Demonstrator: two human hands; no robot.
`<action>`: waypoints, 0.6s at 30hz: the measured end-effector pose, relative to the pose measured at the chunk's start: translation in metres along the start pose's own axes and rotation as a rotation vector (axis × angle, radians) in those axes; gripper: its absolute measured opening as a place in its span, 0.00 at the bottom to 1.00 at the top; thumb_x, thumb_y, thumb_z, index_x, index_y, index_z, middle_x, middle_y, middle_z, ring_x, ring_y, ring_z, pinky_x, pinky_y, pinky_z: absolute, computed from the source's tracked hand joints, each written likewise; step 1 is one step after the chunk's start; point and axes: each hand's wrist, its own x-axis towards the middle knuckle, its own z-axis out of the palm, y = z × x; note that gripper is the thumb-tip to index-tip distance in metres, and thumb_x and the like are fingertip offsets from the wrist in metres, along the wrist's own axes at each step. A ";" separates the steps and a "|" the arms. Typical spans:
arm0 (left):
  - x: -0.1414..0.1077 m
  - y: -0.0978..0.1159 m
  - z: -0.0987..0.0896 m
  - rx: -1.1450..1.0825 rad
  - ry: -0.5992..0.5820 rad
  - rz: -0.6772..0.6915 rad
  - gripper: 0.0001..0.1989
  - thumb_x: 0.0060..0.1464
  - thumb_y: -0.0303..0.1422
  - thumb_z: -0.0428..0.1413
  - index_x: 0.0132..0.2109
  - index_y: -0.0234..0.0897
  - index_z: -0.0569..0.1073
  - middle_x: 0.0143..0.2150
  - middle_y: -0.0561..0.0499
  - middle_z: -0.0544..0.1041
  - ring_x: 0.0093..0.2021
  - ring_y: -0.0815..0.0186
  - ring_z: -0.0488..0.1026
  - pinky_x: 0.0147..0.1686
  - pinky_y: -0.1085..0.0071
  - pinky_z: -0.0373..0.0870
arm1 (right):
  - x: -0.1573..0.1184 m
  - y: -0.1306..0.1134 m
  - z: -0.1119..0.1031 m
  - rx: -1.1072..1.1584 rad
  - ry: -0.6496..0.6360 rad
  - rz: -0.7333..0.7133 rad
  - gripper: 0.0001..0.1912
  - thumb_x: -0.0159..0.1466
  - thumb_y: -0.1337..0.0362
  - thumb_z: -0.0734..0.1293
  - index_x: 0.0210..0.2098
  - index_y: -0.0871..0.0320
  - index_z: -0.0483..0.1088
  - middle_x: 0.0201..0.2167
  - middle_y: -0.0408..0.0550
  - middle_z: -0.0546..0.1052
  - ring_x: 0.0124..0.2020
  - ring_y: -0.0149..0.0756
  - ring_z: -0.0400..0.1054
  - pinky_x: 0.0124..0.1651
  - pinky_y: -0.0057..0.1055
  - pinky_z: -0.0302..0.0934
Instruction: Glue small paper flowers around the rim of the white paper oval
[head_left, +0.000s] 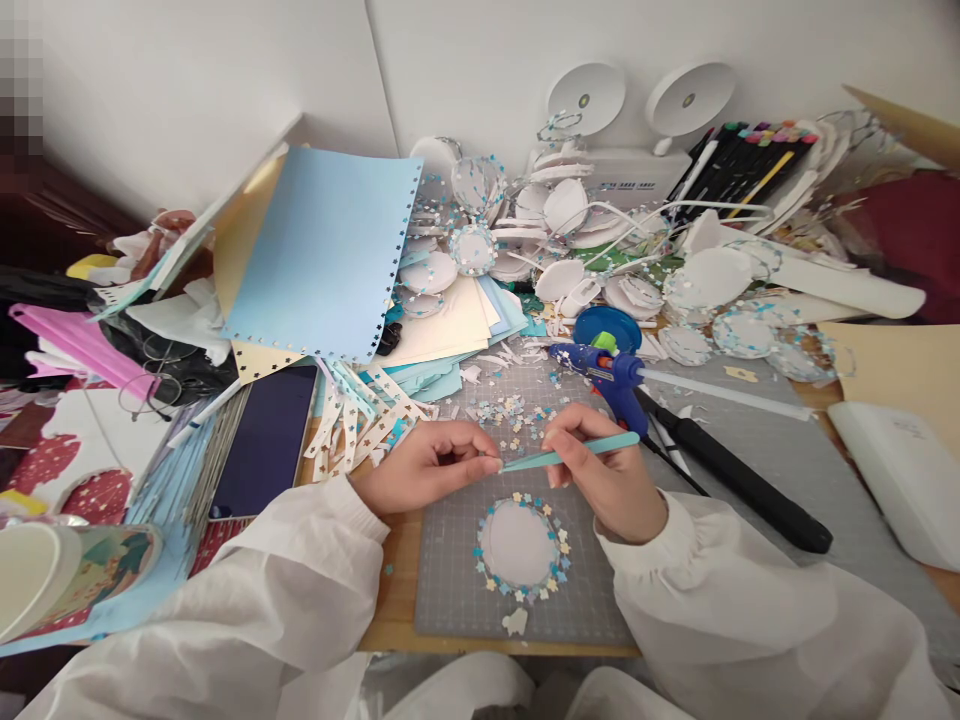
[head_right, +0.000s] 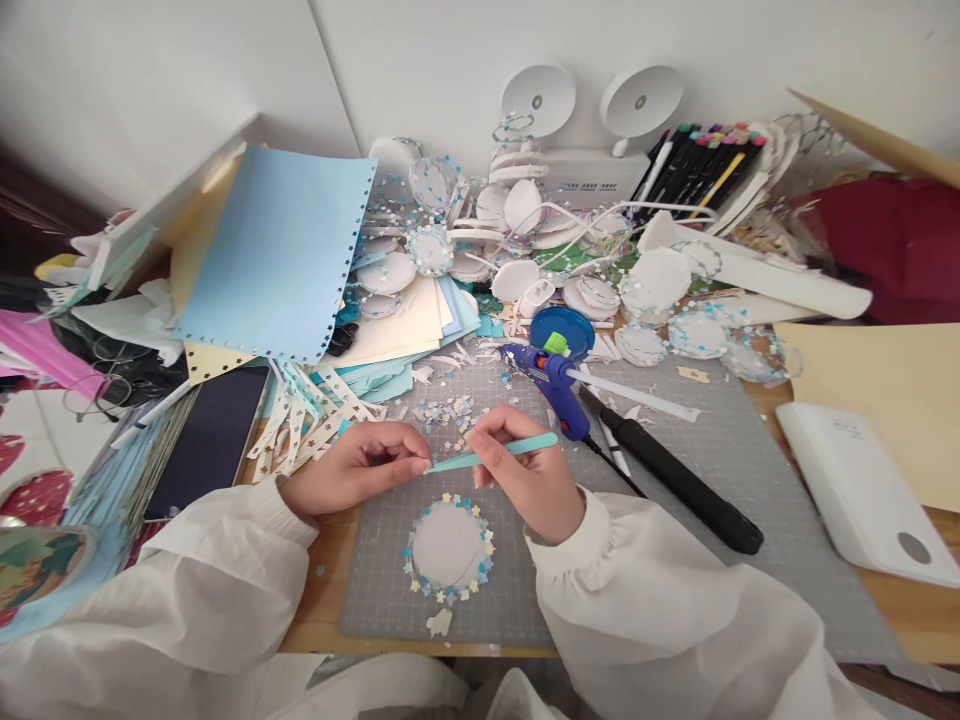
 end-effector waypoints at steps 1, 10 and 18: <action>0.000 0.000 0.000 -0.001 0.000 -0.002 0.16 0.57 0.42 0.55 0.34 0.30 0.71 0.20 0.58 0.60 0.22 0.74 0.55 0.22 0.77 0.51 | 0.000 0.000 0.000 0.005 -0.002 0.001 0.11 0.64 0.56 0.64 0.29 0.56 0.68 0.16 0.39 0.69 0.17 0.26 0.63 0.21 0.25 0.58; 0.000 0.001 0.001 0.003 0.007 -0.019 0.16 0.57 0.41 0.55 0.34 0.30 0.71 0.20 0.58 0.60 0.22 0.75 0.54 0.22 0.77 0.52 | 0.001 -0.002 0.000 -0.005 0.002 0.006 0.12 0.64 0.56 0.64 0.29 0.56 0.68 0.16 0.39 0.69 0.17 0.27 0.63 0.21 0.24 0.58; 0.000 0.000 0.000 0.001 0.005 -0.016 0.16 0.57 0.42 0.55 0.34 0.30 0.71 0.21 0.58 0.60 0.22 0.75 0.55 0.22 0.77 0.52 | 0.000 0.003 0.000 0.006 0.036 -0.010 0.12 0.64 0.56 0.64 0.29 0.56 0.68 0.16 0.39 0.69 0.17 0.27 0.63 0.21 0.25 0.57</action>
